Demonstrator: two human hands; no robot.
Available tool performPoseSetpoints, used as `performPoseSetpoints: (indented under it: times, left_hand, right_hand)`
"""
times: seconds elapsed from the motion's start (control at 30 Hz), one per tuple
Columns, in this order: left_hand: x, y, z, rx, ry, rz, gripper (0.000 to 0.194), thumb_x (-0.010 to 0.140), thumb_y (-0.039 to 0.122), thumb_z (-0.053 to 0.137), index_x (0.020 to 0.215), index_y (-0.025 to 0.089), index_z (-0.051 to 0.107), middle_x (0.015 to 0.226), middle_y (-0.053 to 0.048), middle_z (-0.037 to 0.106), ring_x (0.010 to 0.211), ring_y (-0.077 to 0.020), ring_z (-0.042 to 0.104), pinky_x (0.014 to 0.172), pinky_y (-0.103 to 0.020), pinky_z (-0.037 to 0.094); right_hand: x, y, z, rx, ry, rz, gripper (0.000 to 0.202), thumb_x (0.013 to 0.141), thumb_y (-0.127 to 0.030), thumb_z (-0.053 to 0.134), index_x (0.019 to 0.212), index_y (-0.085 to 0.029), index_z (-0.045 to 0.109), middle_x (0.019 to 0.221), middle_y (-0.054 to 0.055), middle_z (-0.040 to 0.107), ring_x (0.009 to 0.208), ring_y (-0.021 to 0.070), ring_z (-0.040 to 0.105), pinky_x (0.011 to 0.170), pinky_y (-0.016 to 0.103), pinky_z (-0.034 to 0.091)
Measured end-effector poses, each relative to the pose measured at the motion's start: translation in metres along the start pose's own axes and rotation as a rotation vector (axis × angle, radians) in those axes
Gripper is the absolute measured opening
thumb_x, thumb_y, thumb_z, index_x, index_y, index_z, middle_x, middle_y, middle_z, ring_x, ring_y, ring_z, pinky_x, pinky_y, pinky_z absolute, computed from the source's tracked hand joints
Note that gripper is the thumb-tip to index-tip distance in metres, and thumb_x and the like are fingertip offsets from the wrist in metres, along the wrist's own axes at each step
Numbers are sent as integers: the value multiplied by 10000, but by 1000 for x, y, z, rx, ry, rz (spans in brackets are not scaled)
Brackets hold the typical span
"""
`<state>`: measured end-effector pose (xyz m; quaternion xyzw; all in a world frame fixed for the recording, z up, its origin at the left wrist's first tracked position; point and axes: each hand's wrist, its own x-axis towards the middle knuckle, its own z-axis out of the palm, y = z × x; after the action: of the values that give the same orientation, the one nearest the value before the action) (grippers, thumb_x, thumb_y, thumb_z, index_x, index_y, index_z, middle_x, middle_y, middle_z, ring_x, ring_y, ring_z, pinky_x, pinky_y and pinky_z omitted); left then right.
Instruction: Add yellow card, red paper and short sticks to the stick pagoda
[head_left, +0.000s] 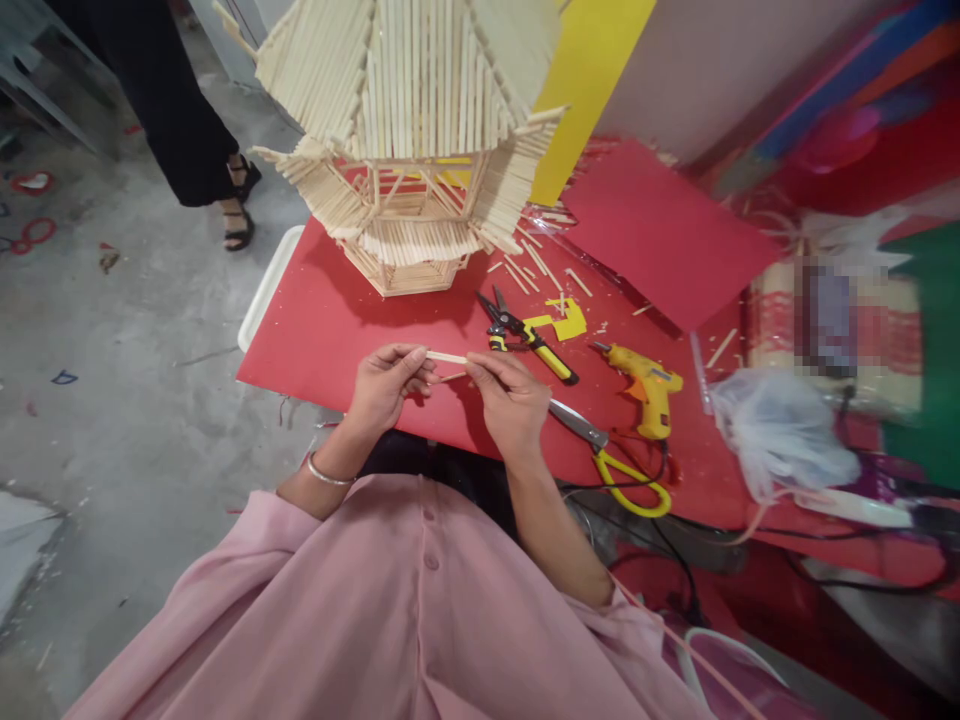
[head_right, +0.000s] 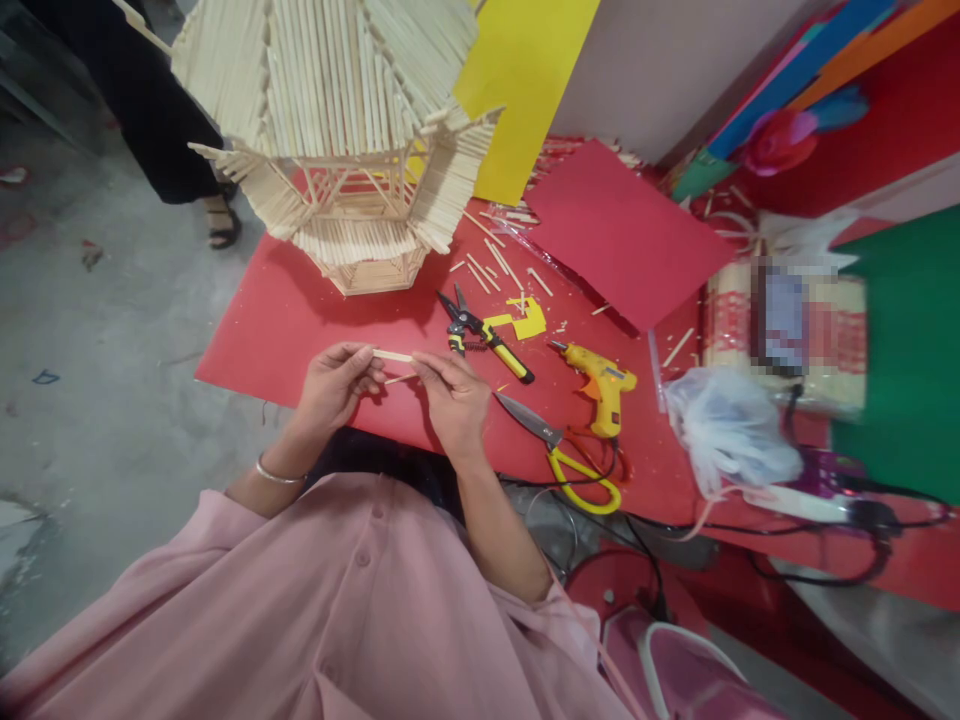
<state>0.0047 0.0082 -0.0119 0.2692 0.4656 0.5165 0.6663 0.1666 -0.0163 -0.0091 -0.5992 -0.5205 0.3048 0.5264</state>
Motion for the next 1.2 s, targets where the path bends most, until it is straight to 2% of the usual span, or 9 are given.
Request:
performPoseSetpoints:
  times: [0.33, 0.53, 0.67, 0.8, 0.87, 0.97, 1.03, 1.2]
  left_hand:
    - [1, -1, 1, -18, 9, -9, 487, 573, 507, 920, 794, 143, 684, 667, -27, 742, 462, -126, 659, 402, -202, 524]
    - [6, -2, -2, -10, 11, 34, 432, 680, 494, 867, 855, 143, 685, 729, -34, 744, 529, -116, 684, 436, -187, 520]
    - [8, -3, -1, -17, 10, 46, 421, 647, 459, 893, 772, 166, 617, 618, 23, 679, 422, -83, 591, 369, -174, 456]
    - [4, -4, 7, -64, -27, -36, 495, 696, 566, 836, 640, 173, 541, 506, 47, 586, 315, -59, 455, 288, -169, 328]
    - [-1, -4, 14, -72, -35, -85, 506, 728, 589, 806, 619, 164, 555, 482, 37, 570, 296, -47, 412, 280, -163, 269]
    - [-8, -3, 27, -82, -66, -158, 427, 627, 484, 907, 717, 149, 658, 497, 41, 592, 318, -34, 404, 298, -155, 265]
    - [-11, -3, 34, -117, -77, -198, 443, 542, 417, 955, 790, 155, 699, 501, 59, 590, 334, -30, 413, 309, -148, 275]
    - [-8, -2, 43, -198, -34, -187, 457, 467, 370, 979, 736, 156, 677, 566, 56, 633, 352, -10, 424, 326, -139, 295]
  right_hand:
    - [2, 1, 0, 50, 5, 11, 114, 848, -332, 743, 898, -271, 826, 897, 12, 780, 802, 160, 714, 786, 313, 608]
    - [5, 0, -4, 114, 68, 52, 112, 824, -331, 760, 883, -263, 826, 888, 15, 774, 776, 166, 710, 766, 330, 608]
    - [8, -1, -7, 123, 128, 53, 115, 808, -326, 767, 864, -240, 820, 883, 26, 776, 805, 181, 717, 799, 356, 607]
    - [7, -2, -5, 119, 178, 56, 162, 817, -358, 760, 890, -224, 814, 895, 29, 774, 728, 154, 693, 721, 331, 599]
    - [6, -3, -2, 97, 198, 41, 178, 824, -379, 751, 893, -227, 814, 889, 25, 772, 736, 153, 692, 735, 332, 601]
    - [3, -4, 1, 53, 218, 10, 182, 834, -402, 741, 886, -245, 815, 892, 23, 772, 813, 169, 707, 788, 341, 607]
    - [1, -4, 3, 39, 216, 0, 182, 847, -404, 731, 893, -250, 816, 900, 24, 772, 829, 171, 711, 795, 340, 611]
    - [-1, -2, 2, 58, 182, 4, 176, 869, -385, 722, 935, -251, 814, 926, 25, 770, 854, 166, 715, 804, 325, 611]
